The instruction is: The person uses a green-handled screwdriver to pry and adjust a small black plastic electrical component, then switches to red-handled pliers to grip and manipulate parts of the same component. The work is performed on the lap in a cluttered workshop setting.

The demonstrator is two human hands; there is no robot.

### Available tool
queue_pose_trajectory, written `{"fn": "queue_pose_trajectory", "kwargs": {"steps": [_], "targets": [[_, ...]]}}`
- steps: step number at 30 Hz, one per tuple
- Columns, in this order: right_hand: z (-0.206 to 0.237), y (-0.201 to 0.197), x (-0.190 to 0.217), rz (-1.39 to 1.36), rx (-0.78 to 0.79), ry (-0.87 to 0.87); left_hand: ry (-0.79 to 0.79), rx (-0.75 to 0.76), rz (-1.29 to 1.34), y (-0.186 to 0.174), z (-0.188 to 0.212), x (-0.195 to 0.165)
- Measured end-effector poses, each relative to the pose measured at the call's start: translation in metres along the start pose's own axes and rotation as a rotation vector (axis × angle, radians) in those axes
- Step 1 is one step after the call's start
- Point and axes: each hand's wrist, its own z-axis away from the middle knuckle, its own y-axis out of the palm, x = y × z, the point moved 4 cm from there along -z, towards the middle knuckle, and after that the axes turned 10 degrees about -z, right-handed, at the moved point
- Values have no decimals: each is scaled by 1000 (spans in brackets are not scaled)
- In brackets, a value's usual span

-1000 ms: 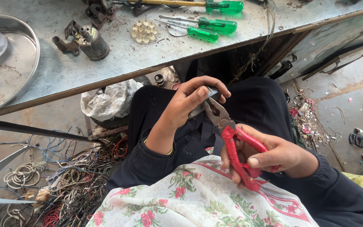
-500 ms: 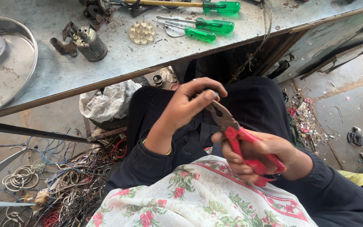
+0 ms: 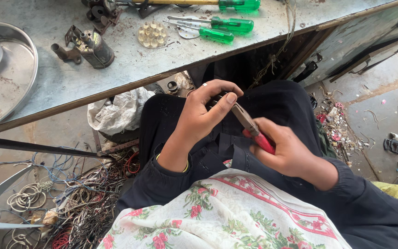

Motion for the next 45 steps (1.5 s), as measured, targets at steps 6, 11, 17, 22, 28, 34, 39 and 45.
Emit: {"fn": "queue_pose_trajectory", "kwargs": {"steps": [6, 11, 17, 22, 28, 34, 39, 45], "targets": [[-7, -10, 9, 388, -201, -174, -81, 10, -221, -2, -3, -5], [-8, -19, -8, -131, 0, -26, 381, 228, -107, -23, 3, -27], [-9, -22, -5, 112, -123, -10, 36, 279, -136, -17, 1, -15], [-16, -17, 11, 461, -276, -211, -125, 183, -488, -6, 7, -9], [-15, -14, -20, 44, -15, 49, 148, 303, -136, -16, 8, -26], [-11, 8, -44, -505, 262, 320, 225, 208, 66, -14, 9, -6], [-9, 15, -22, 102, 73, -40, -220, 111, -139, -15, 11, 33], [-9, 15, -16, -94, 216, -12, 110, 94, 99, -6, 4, 9]]}}
